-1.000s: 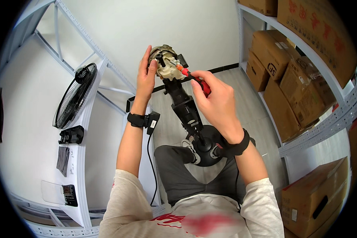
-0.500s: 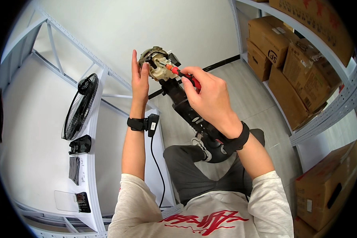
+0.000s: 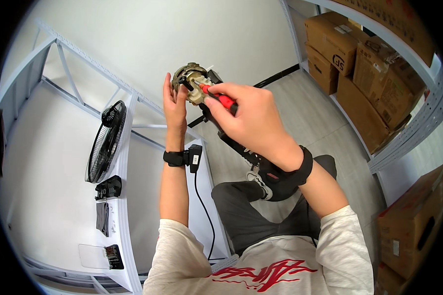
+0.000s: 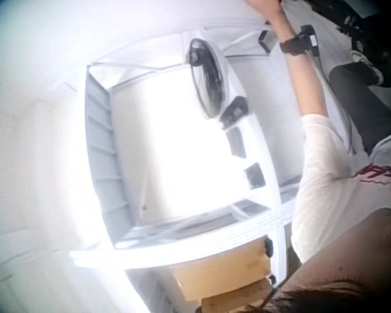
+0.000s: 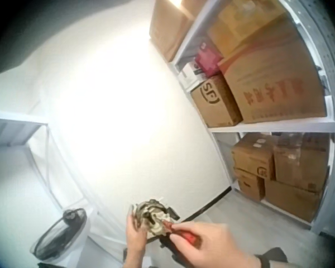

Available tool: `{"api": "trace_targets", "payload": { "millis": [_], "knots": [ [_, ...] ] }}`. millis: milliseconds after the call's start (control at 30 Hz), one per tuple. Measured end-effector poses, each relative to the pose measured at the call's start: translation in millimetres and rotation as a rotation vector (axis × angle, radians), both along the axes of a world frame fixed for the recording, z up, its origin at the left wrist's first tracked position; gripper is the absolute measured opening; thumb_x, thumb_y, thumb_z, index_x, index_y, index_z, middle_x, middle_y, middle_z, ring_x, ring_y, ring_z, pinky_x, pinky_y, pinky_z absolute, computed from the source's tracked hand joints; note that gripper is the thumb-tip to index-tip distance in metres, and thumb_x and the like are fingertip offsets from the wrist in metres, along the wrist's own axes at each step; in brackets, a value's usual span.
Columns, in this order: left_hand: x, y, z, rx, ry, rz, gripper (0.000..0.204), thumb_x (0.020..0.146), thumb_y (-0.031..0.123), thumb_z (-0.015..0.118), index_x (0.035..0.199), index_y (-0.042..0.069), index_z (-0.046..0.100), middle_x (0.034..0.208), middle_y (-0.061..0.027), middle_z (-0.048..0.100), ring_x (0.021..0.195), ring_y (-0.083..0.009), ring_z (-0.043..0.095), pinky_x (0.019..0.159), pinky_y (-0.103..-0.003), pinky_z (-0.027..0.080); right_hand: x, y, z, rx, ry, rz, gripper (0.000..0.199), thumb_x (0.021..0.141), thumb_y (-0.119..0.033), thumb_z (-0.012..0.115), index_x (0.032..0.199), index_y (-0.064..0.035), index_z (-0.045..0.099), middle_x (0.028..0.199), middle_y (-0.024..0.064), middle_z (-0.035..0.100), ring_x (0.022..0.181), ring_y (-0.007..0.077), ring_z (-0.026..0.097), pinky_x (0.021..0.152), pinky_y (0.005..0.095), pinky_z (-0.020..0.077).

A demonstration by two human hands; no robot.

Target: The person uses a screwdriver to remove screws from the back housing of a fan motor. They detach the housing cover and then proceed to unscrew and remove the motor casing, exposing the internal components.

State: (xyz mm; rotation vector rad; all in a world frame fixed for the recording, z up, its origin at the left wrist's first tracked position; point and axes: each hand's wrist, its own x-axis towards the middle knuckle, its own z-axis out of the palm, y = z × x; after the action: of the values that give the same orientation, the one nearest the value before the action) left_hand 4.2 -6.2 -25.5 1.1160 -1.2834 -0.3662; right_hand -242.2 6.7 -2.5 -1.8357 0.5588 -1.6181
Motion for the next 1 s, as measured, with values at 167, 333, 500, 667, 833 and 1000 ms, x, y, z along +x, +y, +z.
{"api": "trace_targets", "payload": {
  "millis": [167,333,500,667,833,1000],
  "knots": [
    [-3,-2,-1,0.001,-0.027,0.025,0.081,0.095,0.028,0.072,0.154,-0.005,0.027,0.145,-0.0207,0.046,0.130,-0.0250,0.051,0.109,-0.036,0.042,1,2,2,0.072,0.047,-0.100,0.022,0.091,-0.021,0.073,0.098,-0.0001,0.071,0.068,0.0147,0.069,0.055,0.0249,0.067,0.051,0.0319,0.0494],
    [0,-2,-3,0.009,-0.023,0.029,0.081,0.095,0.030,0.073,0.153,-0.005,0.028,0.142,-0.0198,0.048,0.128,-0.0248,0.053,0.107,-0.036,0.044,-1,1,-4,0.034,0.099,-0.118,0.022,0.092,-0.020,0.071,0.101,0.0001,0.070,0.070,0.0138,0.068,0.060,0.0291,0.067,0.057,0.0359,0.0519],
    [0,1,-2,0.017,-0.048,0.060,0.081,0.094,0.030,0.074,0.152,-0.005,0.030,0.141,-0.0193,0.049,0.127,-0.0244,0.054,0.107,-0.036,0.045,-3,-15,-8,-0.405,0.111,-0.250,0.017,0.093,-0.017,0.069,0.101,-0.0019,0.070,0.068,0.0127,0.064,0.060,0.0320,0.064,0.057,0.0405,0.0517],
    [1,-3,-7,-0.008,-0.043,0.066,0.080,0.094,0.029,0.073,0.152,-0.004,0.030,0.140,-0.0187,0.050,0.126,-0.0243,0.054,0.107,-0.036,0.045,-4,1,2,-0.126,0.414,-0.329,0.019,0.093,-0.022,0.070,0.096,-0.0037,0.068,0.071,0.0088,0.062,0.062,0.0290,0.063,0.053,0.0391,0.0508],
    [-6,0,-3,0.006,-0.035,0.081,0.072,0.099,0.026,0.067,0.153,-0.004,0.030,0.145,-0.0183,0.050,0.131,-0.0227,0.051,0.110,-0.033,0.041,-4,3,-2,-0.314,0.382,-0.466,0.023,0.092,-0.025,0.071,0.095,-0.0038,0.063,0.068,0.0079,0.058,0.063,0.0270,0.064,0.052,0.0377,0.0504],
    [-13,3,-1,0.012,-0.002,0.068,0.072,0.099,0.026,0.067,0.153,-0.004,0.030,0.146,-0.0174,0.049,0.132,-0.0224,0.050,0.110,-0.033,0.040,-2,-7,-4,-0.329,0.116,-0.374,0.025,0.091,-0.023,0.071,0.085,-0.0037,0.055,0.075,0.0092,0.059,0.065,0.0272,0.065,0.053,0.0370,0.0511]
  ]
}}
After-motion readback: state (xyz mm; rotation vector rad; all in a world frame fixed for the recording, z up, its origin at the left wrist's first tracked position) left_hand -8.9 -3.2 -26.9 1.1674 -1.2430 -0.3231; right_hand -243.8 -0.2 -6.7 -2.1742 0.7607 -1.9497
